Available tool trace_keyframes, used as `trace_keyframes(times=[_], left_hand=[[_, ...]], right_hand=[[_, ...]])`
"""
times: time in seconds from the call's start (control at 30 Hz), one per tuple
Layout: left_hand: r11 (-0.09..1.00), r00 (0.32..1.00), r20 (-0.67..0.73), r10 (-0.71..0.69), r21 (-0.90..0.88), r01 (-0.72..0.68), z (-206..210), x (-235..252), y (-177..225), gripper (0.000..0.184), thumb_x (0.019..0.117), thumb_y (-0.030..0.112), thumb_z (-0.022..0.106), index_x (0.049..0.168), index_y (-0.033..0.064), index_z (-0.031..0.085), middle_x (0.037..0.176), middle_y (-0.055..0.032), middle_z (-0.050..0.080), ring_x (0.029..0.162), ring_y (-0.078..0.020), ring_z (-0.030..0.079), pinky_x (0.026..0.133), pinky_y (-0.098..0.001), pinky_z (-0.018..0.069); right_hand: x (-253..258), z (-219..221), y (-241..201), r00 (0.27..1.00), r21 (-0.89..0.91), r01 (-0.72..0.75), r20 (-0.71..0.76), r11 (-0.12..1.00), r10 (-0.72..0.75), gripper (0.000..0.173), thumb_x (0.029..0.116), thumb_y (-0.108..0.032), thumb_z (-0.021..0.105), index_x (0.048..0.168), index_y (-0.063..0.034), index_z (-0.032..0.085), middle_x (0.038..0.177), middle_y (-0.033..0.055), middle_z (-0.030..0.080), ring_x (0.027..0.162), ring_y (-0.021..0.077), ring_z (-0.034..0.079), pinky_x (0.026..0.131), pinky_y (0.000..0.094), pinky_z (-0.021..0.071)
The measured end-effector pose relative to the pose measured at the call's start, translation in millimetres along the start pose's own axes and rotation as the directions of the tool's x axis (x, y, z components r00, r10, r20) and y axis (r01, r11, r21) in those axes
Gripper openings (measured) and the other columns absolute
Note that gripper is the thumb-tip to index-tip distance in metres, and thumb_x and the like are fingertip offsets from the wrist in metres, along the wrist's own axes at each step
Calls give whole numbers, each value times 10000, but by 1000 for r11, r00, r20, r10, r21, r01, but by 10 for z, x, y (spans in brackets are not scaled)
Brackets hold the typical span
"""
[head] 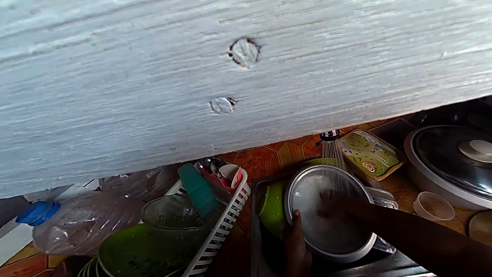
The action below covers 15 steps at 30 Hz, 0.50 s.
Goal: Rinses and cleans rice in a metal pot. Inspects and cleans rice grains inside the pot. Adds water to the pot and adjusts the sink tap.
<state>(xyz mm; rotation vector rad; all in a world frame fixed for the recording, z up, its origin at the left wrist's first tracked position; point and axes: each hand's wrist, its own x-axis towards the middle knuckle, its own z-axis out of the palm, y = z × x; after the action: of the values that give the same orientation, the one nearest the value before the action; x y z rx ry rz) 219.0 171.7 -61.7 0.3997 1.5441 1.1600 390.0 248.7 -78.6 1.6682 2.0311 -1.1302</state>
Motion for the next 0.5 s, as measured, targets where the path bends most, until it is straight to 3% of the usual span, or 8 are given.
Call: trace_keyframes(times=[0.03,0.1,0.13,0.23,0.3,0.37,0.43,0.5], left_hand=[[1000,1000,-1,0,-2,0,1,0,0,400,1039,261,609,1325,-16,580,1168,-211,683,1048,-277,691,908,-452,576],[1000,1000,3,0,-5,0,7,-8,-2,407,1039,268,609,1327,-18,576,1176,-211,677,1045,-275,689,904,-448,577],[1000,1000,9,3,-8,-3,6,-11,-1,411,1040,268,608,1333,-17,570,1185,-211,674,1055,-276,686,911,-449,577],[1000,1000,12,17,-3,-17,19,-15,4,404,1038,263,611,1319,-25,577,1171,-212,675,1050,-272,683,912,-445,572],[1000,1000,4,24,2,-24,29,-16,2,390,1036,257,616,1295,-33,587,1144,-212,679,1026,-266,685,902,-437,572],[999,1000,6,28,15,-28,32,-10,7,389,1036,265,615,1285,-33,594,1130,-214,683,1020,-270,687,903,-441,572],[999,999,19,30,27,-31,18,-6,2,400,1040,277,610,1297,-29,591,1141,-213,684,1032,-269,688,913,-441,573],[999,999,27,34,29,-35,0,-3,-6,407,1039,273,611,1311,-28,584,1166,-213,678,1054,-267,683,927,-440,567]], right_hand=[[-40,-16,-36,998,21,-20,58,1000,18,934,983,-655,523,1624,-33,248,1606,306,341,1491,495,317,1173,712,253],[-100,-8,-97,994,70,-30,104,997,22,1038,929,-639,636,1623,-1,200,1588,313,361,1475,480,351,1173,672,293],[-127,9,-121,994,123,-17,110,992,4,1078,896,-597,715,1617,12,194,1570,321,378,1464,477,367,1173,654,303],[-128,113,-137,992,381,8,112,925,-54,1182,840,-439,844,1643,-21,83,1634,286,288,1519,419,296,1231,574,255],[-79,257,-139,996,675,-6,72,738,-57,1165,815,-259,881,1648,-66,89,1613,241,347,1475,347,390,1194,507,351],[-17,375,-183,999,891,-3,26,454,-46,1054,798,-100,865,1614,-111,198,1422,196,551,1238,276,609,1013,447,531],[23,407,-251,1000,974,-2,8,227,-27,868,822,10,799,1539,-113,326,1250,164,638,1065,243,678,891,424,584],[13,349,-314,999,989,22,-26,147,24,633,839,69,734,1395,-76,468,1099,136,672,939,218,693,801,404,598]])
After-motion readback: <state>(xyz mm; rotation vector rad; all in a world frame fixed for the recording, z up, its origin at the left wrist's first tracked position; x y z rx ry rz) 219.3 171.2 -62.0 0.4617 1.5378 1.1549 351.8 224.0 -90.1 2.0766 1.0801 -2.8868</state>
